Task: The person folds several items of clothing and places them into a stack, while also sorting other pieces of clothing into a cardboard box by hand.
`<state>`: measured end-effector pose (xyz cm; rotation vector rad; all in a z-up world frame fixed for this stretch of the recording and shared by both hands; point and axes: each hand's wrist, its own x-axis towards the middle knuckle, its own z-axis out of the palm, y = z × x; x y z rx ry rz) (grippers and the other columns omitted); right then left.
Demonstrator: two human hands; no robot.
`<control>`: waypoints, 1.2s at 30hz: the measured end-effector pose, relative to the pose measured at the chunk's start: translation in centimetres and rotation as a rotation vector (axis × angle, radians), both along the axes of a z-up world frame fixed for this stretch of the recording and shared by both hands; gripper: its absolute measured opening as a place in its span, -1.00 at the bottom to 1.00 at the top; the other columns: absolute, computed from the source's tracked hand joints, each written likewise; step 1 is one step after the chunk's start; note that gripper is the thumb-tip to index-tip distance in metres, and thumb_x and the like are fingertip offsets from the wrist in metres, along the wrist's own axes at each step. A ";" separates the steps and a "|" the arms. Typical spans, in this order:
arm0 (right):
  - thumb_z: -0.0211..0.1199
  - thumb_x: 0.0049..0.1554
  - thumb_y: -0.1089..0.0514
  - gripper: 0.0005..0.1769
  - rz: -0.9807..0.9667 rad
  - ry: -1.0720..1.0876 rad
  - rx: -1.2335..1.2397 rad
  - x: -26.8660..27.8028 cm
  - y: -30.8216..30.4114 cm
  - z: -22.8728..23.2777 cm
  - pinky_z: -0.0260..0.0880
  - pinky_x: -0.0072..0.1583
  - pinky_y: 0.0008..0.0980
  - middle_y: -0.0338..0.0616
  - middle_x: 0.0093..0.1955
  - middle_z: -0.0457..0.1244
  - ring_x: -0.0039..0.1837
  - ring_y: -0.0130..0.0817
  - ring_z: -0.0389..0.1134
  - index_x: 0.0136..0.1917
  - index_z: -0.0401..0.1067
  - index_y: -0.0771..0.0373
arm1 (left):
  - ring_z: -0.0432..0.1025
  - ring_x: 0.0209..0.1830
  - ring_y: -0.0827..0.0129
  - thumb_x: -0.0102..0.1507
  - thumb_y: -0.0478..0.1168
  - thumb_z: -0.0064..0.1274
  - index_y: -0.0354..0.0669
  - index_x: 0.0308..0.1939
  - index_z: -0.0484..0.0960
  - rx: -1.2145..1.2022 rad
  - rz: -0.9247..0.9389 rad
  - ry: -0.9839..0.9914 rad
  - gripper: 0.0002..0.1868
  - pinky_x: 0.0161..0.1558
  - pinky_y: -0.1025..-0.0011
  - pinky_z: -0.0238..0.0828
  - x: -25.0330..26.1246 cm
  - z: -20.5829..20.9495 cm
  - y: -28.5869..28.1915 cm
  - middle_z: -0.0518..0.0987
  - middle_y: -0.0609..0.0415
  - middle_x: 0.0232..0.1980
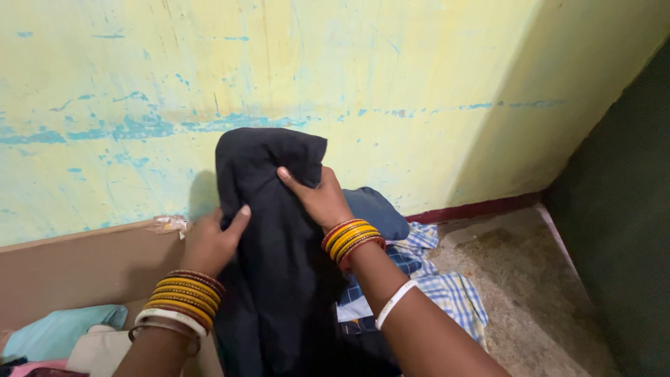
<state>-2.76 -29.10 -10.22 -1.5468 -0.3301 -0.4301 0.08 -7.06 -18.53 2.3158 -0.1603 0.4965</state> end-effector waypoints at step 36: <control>0.29 0.07 -0.33 -0.11 0.215 0.248 0.123 0.2 2.0 1.0 0.48 0.19 -0.32 0.04 0.24 0.37 0.20 -0.26 0.43 0.39 0.34 0.42 | 0.46 0.34 0.34 0.36 0.23 -0.17 -0.13 0.39 0.37 -1.341 -0.348 0.335 -0.32 0.32 0.36 0.35 -6.9 8.9 -0.6 0.53 0.08 0.38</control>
